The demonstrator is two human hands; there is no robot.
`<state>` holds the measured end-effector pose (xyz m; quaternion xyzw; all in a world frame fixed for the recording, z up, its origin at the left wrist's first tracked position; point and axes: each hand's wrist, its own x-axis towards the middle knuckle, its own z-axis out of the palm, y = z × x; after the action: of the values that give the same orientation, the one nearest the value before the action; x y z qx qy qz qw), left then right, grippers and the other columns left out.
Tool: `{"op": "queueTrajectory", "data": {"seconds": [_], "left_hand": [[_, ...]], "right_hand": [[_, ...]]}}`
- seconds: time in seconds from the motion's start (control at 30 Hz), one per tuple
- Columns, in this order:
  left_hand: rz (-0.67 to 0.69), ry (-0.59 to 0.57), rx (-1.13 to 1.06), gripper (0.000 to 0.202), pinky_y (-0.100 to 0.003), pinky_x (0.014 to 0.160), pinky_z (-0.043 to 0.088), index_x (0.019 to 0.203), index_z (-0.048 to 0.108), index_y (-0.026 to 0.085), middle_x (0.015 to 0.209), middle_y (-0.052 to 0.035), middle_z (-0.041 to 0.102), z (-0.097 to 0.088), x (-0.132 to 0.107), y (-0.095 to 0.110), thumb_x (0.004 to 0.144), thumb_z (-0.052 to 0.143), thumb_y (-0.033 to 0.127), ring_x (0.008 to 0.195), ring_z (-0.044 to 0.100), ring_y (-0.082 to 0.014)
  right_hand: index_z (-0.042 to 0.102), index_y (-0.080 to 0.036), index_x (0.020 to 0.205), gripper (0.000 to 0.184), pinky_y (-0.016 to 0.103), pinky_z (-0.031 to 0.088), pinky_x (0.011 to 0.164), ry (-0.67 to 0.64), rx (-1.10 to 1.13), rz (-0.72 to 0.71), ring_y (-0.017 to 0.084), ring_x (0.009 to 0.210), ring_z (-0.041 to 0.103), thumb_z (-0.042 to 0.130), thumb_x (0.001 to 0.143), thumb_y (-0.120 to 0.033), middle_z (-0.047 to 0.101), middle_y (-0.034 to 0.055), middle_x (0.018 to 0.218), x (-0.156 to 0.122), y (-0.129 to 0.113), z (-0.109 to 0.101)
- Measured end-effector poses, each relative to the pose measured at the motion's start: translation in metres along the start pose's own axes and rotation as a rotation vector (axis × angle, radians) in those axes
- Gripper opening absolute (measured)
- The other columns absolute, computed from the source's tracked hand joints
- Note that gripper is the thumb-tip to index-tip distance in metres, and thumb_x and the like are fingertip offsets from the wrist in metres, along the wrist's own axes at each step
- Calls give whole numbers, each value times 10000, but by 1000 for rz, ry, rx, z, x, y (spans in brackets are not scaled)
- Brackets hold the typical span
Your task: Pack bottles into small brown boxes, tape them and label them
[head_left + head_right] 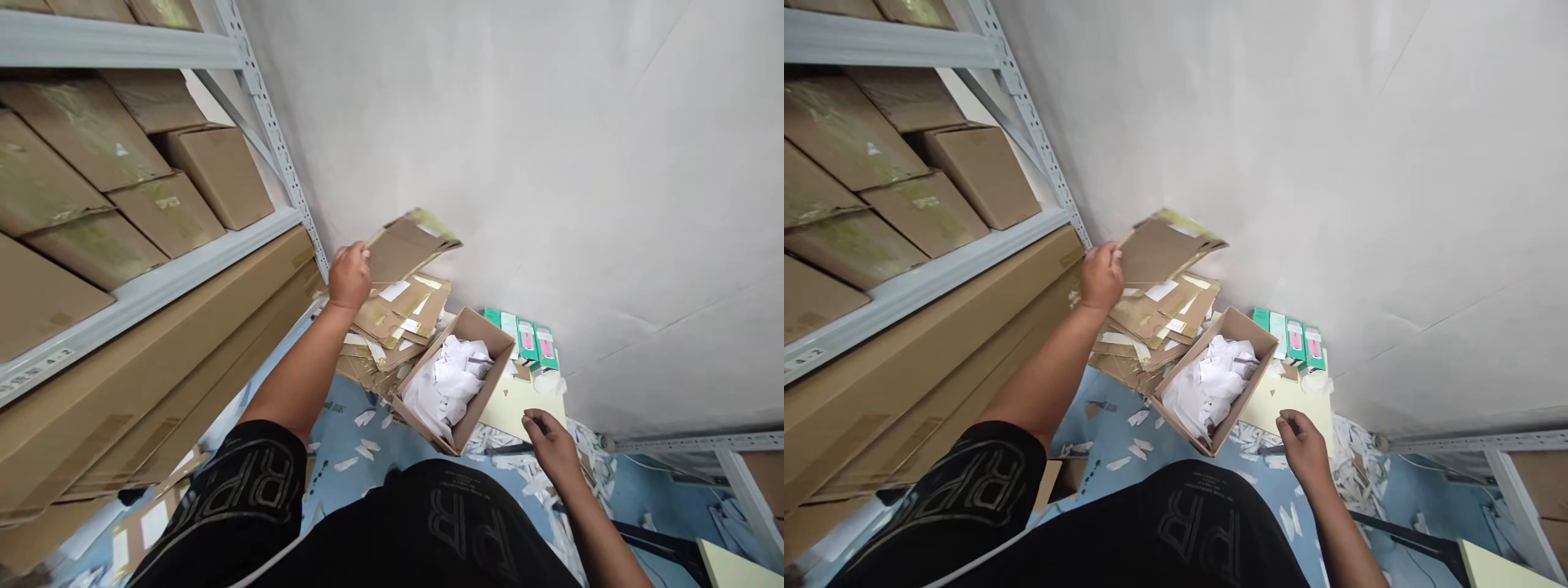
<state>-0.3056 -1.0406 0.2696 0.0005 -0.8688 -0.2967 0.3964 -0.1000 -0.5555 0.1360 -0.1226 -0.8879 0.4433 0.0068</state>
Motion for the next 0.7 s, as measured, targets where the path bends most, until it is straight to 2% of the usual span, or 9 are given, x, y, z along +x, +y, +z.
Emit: {"op": "queueTrajectory", "data": {"seconds": [0.1,0.17,0.27,0.33,0.4,0.5,0.6,0.63,0.7], "left_hand": [[-131,214,-165,320,-340,978,472,1198,646,162,1083,-94,709,-23,5,9,1031,480,378,1065,645,-226],[-187,294,-309,335,-307,946,489,1185,642,168,1071,-64,709,-35,2,23,1010,516,424,1026,657,-193],[-215,321,-532,361,-304,918,512,1124,655,160,1040,-45,704,-40,-9,51,953,598,473,967,661,-172],[-217,309,-703,371,-316,930,520,1104,657,141,1036,-44,699,-36,-18,73,927,641,467,951,654,-160],[-236,239,-841,370,-317,925,532,1080,660,146,1015,-33,693,-27,-29,97,898,687,467,928,653,-150],[-288,80,-994,345,-292,889,548,1023,668,175,957,-13,688,-10,-56,138,866,736,475,888,661,-147],[-346,-87,-1133,337,-282,874,555,1003,671,188,925,-6,695,6,-91,184,852,764,475,858,670,-144],[-362,-142,-1167,338,-284,881,556,1006,672,190,934,-10,704,12,-103,200,852,766,476,867,676,-147],[-385,-261,-1217,340,-295,897,557,1022,678,196,973,-26,724,25,-127,230,855,767,478,915,691,-165]], "right_hand": [[731,-219,968,434,417,529,913,-22,-16,-25,309,1010,708,621,808,-607,777,97,1050,-4,9,3],[730,-225,983,413,419,530,909,-17,-8,-33,305,1008,709,618,830,-592,773,94,1058,-9,10,6],[725,-230,992,382,432,530,906,33,21,-56,300,981,709,630,838,-567,769,92,1042,-15,2,4],[717,-233,1026,373,442,531,913,106,65,-62,296,988,706,629,850,-550,763,97,1067,-15,-8,-5],[695,-230,1111,406,443,539,918,205,154,-57,290,1020,700,620,872,-550,746,114,1145,-10,-15,-21],[600,-223,1327,581,459,541,970,386,311,-53,303,1172,660,659,862,-566,650,160,1368,-2,-14,-55],[475,-231,1478,804,484,496,1069,572,421,-65,320,1360,548,741,803,-575,492,174,1554,-2,5,-98],[468,-233,1486,836,481,485,1087,604,464,-73,320,1381,531,760,784,-583,477,169,1570,-5,15,-113],[525,-228,1430,807,459,491,1080,618,572,-90,315,1346,567,781,762,-600,555,159,1509,-19,38,-144]]}}
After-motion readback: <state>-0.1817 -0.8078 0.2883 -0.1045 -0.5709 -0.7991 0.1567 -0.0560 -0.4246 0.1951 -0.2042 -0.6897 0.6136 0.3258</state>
